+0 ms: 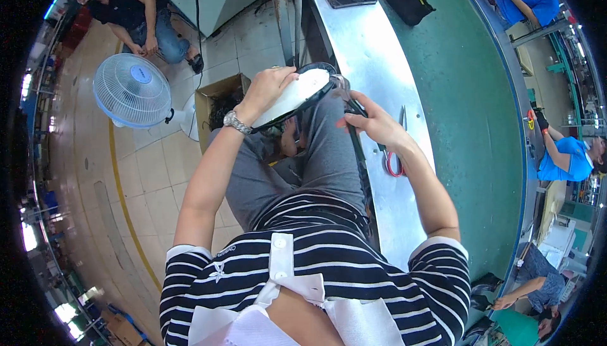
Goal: Trim and finish the edges of shoe uppers and soles during assembly.
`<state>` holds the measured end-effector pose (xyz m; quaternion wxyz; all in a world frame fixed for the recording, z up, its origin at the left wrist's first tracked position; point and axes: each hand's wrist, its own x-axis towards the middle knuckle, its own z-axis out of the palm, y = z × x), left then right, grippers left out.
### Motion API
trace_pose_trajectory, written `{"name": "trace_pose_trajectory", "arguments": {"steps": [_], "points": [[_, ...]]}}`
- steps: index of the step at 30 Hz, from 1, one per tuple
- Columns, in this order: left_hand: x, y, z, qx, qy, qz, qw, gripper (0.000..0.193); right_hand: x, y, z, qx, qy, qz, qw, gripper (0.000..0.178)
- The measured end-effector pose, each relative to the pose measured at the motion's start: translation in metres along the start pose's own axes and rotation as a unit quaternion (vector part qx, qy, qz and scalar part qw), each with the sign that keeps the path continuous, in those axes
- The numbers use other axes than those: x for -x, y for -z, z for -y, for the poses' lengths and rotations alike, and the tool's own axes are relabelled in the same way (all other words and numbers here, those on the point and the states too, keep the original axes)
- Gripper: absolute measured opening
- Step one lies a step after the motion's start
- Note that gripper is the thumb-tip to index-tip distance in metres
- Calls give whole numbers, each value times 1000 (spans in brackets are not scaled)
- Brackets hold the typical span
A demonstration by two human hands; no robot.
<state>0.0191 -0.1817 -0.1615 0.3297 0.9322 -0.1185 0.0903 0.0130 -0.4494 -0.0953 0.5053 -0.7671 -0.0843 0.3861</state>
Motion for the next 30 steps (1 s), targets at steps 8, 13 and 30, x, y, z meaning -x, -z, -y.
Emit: {"name": "trace_pose_trajectory", "arguments": {"steps": [8, 13, 30], "points": [[-4, -13, 5, -72, 117, -58, 989, 35, -26, -15, 9, -210, -26, 157, 965, 53], [0, -13, 8, 17, 70, -46, 996, 33, -37, -23, 5, -272, -45, 116, 954, 48], [28, 8, -29, 12, 122, 110, 986, 103, -40, -11, 37, 208, 35, 108, 971, 59]]}}
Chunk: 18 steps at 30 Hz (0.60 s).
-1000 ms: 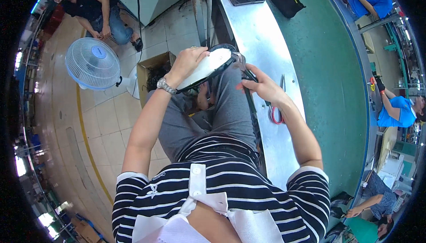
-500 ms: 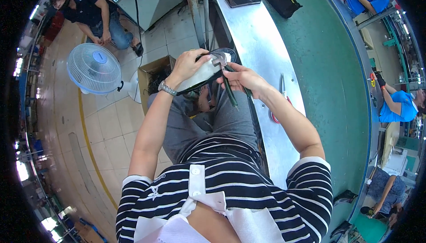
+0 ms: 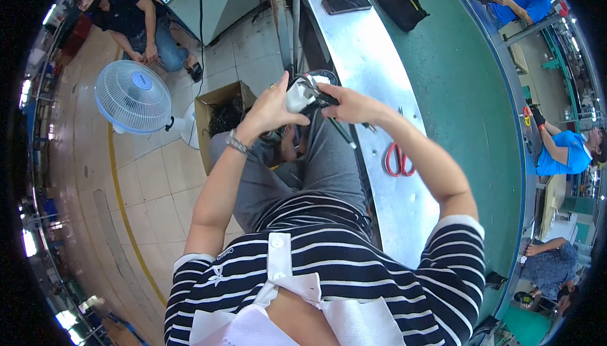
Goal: Trim and finish the edges of shoe uppers and soles during assembly.
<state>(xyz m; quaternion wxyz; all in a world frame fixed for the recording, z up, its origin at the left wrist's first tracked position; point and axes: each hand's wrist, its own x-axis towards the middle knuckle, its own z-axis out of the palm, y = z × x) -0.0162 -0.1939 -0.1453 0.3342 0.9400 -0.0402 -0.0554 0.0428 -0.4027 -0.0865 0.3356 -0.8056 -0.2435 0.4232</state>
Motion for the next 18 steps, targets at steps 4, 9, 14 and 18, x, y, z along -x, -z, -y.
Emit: {"name": "trace_pose_trajectory", "arguments": {"steps": [4, 9, 14, 18], "points": [[18, -29, -21, -60, -21, -130, 989, 106, -15, 20, 16, 10, -37, 81, 996, 58], [26, -37, -24, -48, -15, -195, 980, 89, 2, -27, -3, 121, 32, -99, 987, 58], [35, -44, -23, -47, -50, -228, 971, 84, 11, -63, -33, 141, 124, -222, 957, 54], [39, -47, -21, -51, -56, -234, 969, 79, 13, -64, -36, 154, 137, -232, 951, 52]]}}
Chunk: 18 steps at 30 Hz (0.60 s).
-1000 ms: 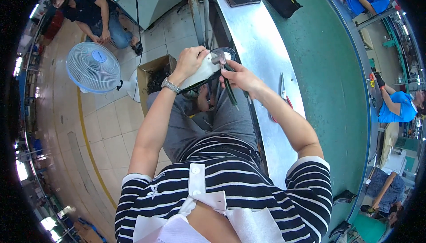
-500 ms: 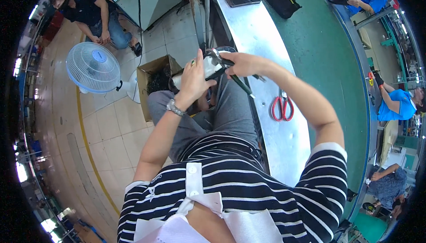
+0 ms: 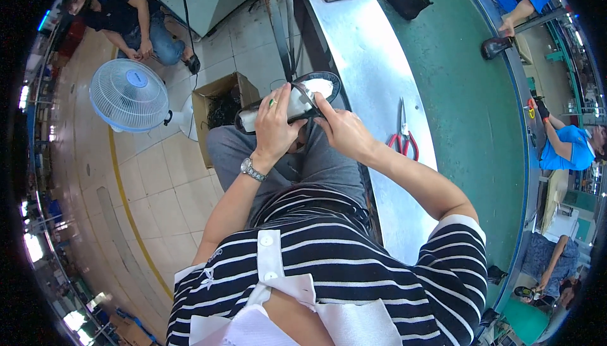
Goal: Trim and finish the edges of shoe uppers and soles during assembly.
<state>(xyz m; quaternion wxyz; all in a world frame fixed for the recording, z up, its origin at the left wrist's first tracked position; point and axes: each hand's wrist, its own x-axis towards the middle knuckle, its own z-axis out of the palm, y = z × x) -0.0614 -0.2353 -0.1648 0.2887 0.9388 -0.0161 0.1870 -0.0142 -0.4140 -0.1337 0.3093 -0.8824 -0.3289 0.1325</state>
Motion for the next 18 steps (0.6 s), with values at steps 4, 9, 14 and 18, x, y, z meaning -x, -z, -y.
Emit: {"name": "trace_pose_trajectory", "arguments": {"steps": [4, 9, 14, 18], "points": [[5, -3, 7, -18, -28, -3, 999, 75, 2, 14, 2, 132, 3, 53, 990, 57], [8, -11, 17, -106, -105, -13, 989, 68, -20, 50, 19, 265, -3, 132, 955, 63], [6, -12, 13, -103, -103, -11, 989, 64, -45, 51, 25, -53, -48, -20, 997, 63], [9, -15, 18, -119, -105, -14, 987, 64, -48, 29, 9, 66, -79, 84, 991, 56]]}}
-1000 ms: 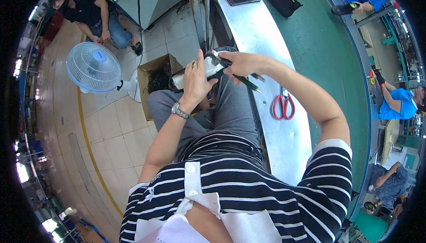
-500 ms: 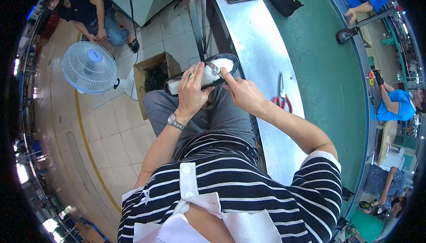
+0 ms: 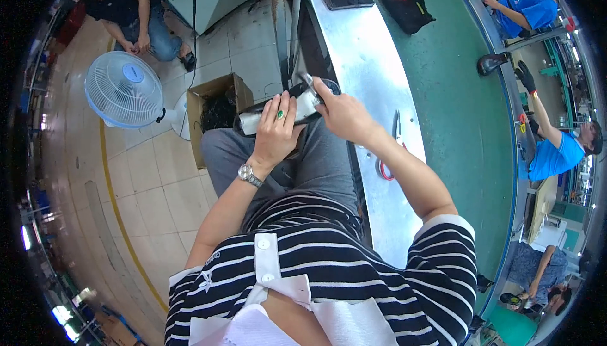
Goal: Trim and finish the edges of shoe uppers and soles during assembly.
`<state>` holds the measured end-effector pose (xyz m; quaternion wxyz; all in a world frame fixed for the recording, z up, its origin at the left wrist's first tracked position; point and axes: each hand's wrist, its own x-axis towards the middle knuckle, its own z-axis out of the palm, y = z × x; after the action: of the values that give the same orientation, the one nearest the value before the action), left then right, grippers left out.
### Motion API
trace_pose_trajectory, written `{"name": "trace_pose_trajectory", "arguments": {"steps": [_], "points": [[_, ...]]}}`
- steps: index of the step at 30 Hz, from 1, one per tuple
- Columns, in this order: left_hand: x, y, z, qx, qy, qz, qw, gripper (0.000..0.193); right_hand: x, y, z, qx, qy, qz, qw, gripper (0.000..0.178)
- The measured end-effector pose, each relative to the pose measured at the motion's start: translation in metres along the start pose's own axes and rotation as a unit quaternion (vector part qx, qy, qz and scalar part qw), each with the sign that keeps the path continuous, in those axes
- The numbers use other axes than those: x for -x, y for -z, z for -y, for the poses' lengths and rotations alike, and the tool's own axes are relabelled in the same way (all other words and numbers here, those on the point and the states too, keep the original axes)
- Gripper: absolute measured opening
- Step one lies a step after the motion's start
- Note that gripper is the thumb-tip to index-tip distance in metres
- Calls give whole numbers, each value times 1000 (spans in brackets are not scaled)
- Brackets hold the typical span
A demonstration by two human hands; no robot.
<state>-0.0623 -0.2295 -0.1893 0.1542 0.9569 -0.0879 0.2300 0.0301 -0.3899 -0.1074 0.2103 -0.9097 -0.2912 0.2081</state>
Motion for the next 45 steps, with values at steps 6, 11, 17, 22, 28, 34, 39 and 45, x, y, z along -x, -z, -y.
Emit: {"name": "trace_pose_trajectory", "arguments": {"steps": [6, 11, 17, 22, 28, 34, 39, 45], "points": [[-3, 4, -8, 13, 9, -8, 1000, 61, 2, 2, -5, -56, -18, -97, 994, 52], [2, 4, -2, -1, 20, 12, 1000, 61, 5, 14, 7, -32, -18, -3, 999, 48], [-3, 5, -7, -2, 10, 4, 1000, 62, 3, -11, -8, -53, -52, -68, 995, 57], [-1, 6, -8, -1, 18, -10, 1000, 61, 6, 3, 20, -48, 27, -126, 990, 61], [3, 4, -7, -27, 18, -9, 999, 59, 5, 4, 17, 95, 31, 5, 995, 62], [-2, 2, -10, -10, 28, -2, 1000, 60, 3, -24, 6, -38, -3, -121, 992, 63], [3, 5, -8, -8, 31, -2, 999, 59, 8, -6, 18, -64, 5, -92, 994, 62], [-1, 3, -7, 4, 26, -12, 1000, 58, 4, -12, 6, 47, -6, -59, 997, 64]]}}
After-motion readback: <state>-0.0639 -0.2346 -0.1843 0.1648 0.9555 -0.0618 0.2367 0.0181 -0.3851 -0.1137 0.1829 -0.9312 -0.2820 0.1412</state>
